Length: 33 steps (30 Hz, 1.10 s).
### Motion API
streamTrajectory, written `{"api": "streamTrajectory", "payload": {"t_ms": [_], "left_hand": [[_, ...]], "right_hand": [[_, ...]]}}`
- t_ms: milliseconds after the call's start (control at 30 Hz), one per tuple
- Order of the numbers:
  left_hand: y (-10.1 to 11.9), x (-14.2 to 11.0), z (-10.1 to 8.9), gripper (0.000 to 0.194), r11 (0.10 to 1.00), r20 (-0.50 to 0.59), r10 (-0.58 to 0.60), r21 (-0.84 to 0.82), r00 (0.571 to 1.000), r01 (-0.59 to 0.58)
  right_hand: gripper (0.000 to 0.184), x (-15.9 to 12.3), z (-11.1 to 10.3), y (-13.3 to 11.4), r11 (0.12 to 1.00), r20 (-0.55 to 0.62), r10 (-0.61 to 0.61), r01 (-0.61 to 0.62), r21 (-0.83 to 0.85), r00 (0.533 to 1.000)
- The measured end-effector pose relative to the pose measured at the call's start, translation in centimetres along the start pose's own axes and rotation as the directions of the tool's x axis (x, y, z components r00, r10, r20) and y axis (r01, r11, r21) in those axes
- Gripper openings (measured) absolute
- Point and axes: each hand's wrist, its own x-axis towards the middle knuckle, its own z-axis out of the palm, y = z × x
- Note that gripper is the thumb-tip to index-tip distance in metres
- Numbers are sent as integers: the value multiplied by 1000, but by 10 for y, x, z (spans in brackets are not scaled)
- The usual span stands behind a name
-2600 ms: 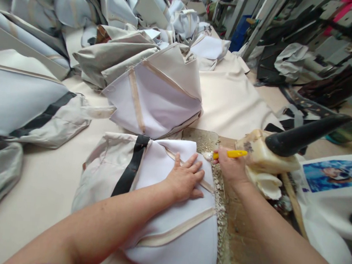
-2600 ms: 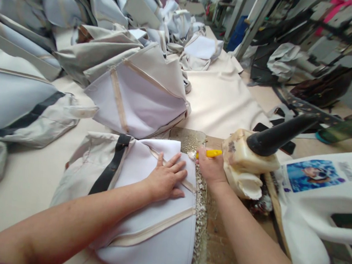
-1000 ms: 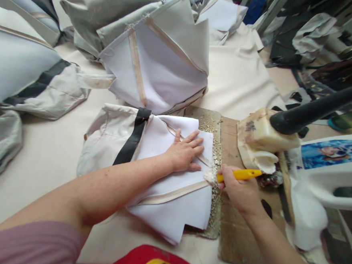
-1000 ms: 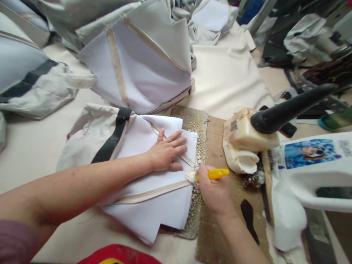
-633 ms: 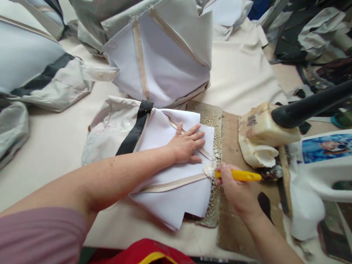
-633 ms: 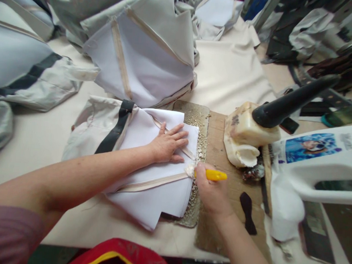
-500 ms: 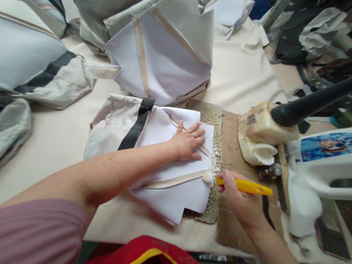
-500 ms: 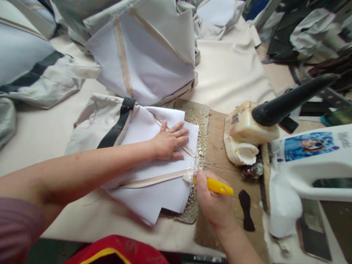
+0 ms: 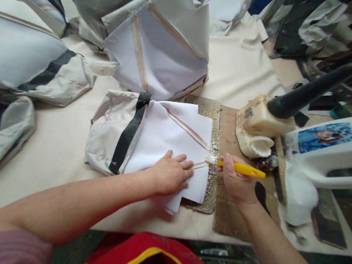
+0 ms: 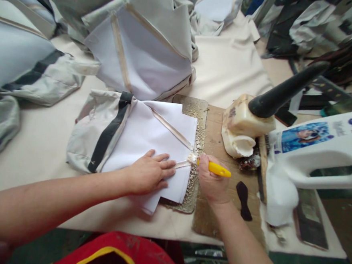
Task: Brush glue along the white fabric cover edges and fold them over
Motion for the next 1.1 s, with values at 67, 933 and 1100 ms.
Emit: {"api": "streamTrajectory", "payload": {"t_ms": [67, 933, 1100], "left_hand": [[-1, 1, -1, 35, 1000, -10, -3, -1, 1000, 3], [0, -1, 12, 36, 999, -79, -13, -43, 997, 10], [6, -17, 5, 45, 1000, -102, -22, -24, 995, 19]], "right_hand": [[38, -15, -2, -2, 1000, 48, -1, 2, -6, 999], [20, -110, -41, -37, 981, 203, -193, 185, 59, 960], [24, -107, -50, -31, 986, 220, -164, 169, -7, 962]]}}
